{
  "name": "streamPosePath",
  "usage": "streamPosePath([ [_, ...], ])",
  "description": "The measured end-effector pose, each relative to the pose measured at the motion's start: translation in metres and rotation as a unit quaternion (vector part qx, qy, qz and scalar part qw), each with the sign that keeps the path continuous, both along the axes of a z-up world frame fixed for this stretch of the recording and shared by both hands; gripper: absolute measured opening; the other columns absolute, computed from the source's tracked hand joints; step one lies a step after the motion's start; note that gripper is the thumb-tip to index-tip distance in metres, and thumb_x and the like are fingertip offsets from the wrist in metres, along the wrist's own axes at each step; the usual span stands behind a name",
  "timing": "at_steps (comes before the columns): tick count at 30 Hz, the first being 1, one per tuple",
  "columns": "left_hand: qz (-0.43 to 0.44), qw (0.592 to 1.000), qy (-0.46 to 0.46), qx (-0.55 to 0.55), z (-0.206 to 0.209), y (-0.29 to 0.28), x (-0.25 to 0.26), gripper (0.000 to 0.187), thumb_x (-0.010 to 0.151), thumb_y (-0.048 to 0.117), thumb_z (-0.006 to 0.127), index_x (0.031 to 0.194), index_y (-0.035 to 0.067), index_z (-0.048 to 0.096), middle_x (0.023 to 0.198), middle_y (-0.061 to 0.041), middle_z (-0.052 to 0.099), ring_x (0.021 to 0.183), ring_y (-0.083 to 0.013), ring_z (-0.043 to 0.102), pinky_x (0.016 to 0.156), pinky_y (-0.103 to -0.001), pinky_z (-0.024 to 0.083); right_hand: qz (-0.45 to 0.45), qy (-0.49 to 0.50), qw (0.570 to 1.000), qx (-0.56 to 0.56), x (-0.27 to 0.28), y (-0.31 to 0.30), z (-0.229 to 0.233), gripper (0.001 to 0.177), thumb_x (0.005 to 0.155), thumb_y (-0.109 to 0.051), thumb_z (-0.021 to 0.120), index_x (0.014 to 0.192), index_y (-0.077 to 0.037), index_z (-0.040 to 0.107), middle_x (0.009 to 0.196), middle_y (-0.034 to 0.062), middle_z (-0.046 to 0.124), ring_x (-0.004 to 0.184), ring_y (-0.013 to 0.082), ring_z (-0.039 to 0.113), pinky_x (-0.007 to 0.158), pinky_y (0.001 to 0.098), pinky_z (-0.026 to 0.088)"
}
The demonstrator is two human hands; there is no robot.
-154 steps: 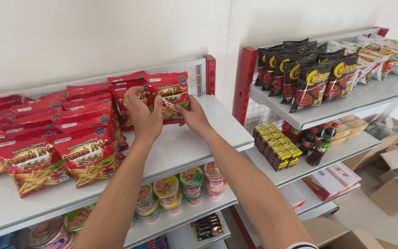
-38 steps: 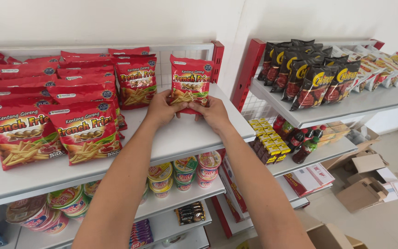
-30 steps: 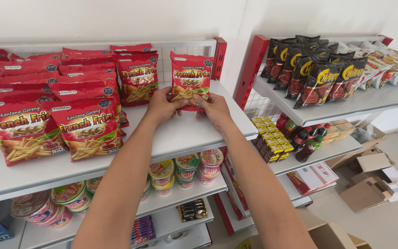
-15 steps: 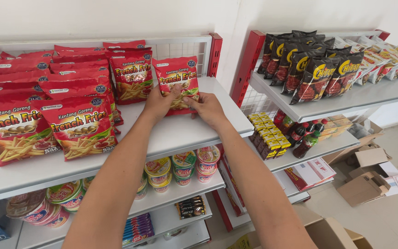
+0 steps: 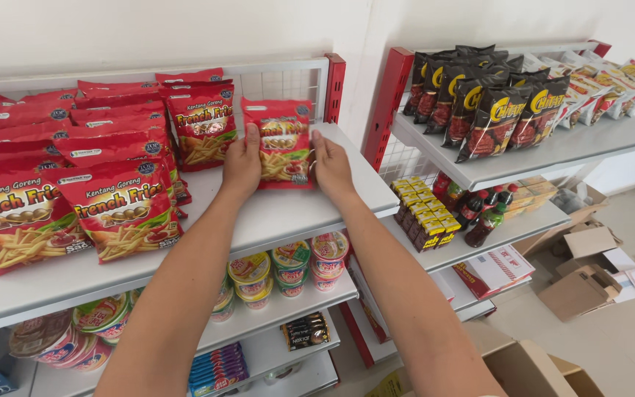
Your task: The person takes snack bags from a shelf and places them into a cardboard box.
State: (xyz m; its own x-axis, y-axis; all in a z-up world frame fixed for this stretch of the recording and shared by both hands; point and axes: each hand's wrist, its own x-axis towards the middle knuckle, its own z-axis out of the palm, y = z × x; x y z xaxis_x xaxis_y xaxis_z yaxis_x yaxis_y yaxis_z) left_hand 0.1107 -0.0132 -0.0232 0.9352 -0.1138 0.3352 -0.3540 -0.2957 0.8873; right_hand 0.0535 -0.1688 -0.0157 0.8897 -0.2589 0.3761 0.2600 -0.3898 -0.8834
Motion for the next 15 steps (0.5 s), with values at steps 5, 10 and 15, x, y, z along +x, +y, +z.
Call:
streamPosePath([
  [5,0.012,1.000,-0.029,0.001,0.010,-0.002,-0.013,0.075,0.106,0.063,0.032,0.084,0.003,0.071,0.082,-0.016,0.074,0.103,-0.0370,0.069,0.091,-0.054,0.048,0.014,-0.054,0.997,0.055,-0.010,0.009,0.006,0.045,0.106,-0.048,0.050,0.106,-0.009,0.072,0.094,0.0156,0.072,0.099,0.0266,0.065,0.096,0.0464,0.050],
  [10,-0.008,0.999,-0.037,0.013,0.005,-0.001,-0.009,0.075,0.107,0.062,0.029,0.080,0.006,0.071,0.079,-0.014,0.073,0.098,-0.0348,0.070,0.089,-0.050,0.051,0.036,-0.014,0.999,0.013,0.010,-0.004,-0.006,0.046,0.099,-0.060,0.062,0.102,-0.017,0.078,0.087,0.0066,0.078,0.088,0.0190,0.073,0.087,0.0360,0.054],
  [15,-0.012,0.999,-0.045,0.025,0.003,0.000,-0.006,0.075,0.108,0.061,0.028,0.082,0.004,0.071,0.081,-0.016,0.073,0.100,-0.0382,0.069,0.088,-0.051,0.050,0.046,0.000,0.998,0.034,0.009,-0.004,-0.006,0.043,0.100,-0.058,0.062,0.102,-0.019,0.079,0.087,0.0031,0.078,0.088,0.0135,0.072,0.087,0.0321,0.053],
])
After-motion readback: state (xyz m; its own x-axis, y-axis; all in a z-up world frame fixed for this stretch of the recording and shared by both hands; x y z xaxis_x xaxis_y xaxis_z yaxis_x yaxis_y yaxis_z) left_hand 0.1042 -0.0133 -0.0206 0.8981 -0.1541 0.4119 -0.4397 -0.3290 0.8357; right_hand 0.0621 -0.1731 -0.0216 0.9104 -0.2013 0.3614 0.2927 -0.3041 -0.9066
